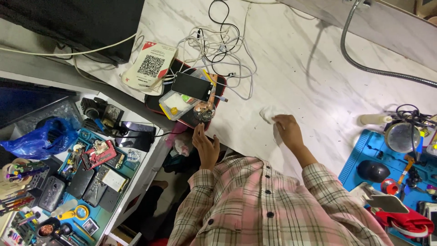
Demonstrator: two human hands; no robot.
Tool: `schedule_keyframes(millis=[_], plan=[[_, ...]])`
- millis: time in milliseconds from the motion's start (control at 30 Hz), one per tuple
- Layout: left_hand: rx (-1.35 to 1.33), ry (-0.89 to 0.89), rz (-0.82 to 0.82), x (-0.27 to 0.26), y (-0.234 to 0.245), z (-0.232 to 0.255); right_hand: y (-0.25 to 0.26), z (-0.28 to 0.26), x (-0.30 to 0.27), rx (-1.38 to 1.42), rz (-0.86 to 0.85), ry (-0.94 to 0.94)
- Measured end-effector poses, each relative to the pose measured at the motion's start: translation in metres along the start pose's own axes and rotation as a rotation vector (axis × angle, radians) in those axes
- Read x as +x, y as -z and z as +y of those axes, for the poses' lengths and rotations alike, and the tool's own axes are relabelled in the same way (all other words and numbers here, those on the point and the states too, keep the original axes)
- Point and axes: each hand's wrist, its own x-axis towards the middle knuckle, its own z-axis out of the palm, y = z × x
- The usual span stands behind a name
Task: Organizing a cluttered workspace by repositioning phone boxes, smartphones, and tools, and cleaning the desk surface with a cloth.
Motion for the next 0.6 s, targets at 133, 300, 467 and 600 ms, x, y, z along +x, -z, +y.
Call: schedule_keyframes(millis=[133,300,467,600], plan=[[0.004,-0.044,0.036,-0.002,-0.004,0.0,0.022,0.002,0.013,0.528,0.182,-0.424],[-0.01,-0.062,0.013,0.0,-0.007,0.005,0.072,-0.029,-0.006,0.364,0.345,-0.29],[-0.025,-0.116,0.004,0.004,-0.005,0.012,0.049,-0.045,-0.044,-0.093,0.027,0.034],[-0.037,-0.128,-0.01,0.004,0.002,0.016,0.013,-0.025,-0.04,-0.188,0.081,-0.003]])
